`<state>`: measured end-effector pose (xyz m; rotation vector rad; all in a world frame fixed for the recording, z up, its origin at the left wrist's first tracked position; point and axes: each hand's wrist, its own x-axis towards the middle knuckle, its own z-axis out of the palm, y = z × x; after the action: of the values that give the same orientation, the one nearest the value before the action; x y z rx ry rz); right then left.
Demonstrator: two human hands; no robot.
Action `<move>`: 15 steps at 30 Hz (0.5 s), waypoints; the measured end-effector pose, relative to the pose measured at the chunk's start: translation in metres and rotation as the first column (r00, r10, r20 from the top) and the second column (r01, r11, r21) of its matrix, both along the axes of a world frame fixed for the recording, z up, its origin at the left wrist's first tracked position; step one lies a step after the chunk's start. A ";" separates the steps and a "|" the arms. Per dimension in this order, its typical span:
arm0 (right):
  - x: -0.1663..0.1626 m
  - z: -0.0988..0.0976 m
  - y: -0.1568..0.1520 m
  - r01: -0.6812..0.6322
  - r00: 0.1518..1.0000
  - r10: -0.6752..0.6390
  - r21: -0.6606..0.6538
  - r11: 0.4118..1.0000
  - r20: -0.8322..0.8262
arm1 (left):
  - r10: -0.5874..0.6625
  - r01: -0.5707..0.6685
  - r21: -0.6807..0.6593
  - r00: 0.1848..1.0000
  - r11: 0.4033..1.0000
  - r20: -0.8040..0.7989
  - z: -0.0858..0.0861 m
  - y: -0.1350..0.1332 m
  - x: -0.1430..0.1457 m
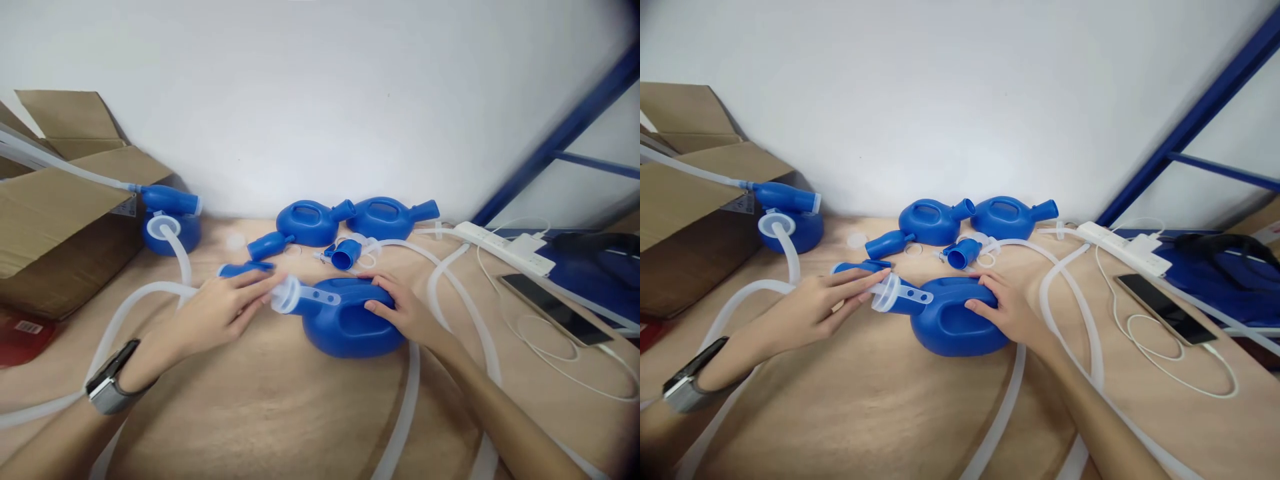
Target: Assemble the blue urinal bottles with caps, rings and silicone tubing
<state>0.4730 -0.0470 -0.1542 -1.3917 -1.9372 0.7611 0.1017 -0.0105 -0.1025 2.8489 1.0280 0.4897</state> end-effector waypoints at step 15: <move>-0.001 -0.003 0.003 -0.017 1.000 0.017 0.095 0.995 -0.008 | -0.166 0.164 -0.145 0.986 0.976 0.001 0.018 0.022 0.019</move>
<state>0.4722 -0.0441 -0.1575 -1.3146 -1.9546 0.6735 0.1209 0.0119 -0.0845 2.7788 0.7837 0.3688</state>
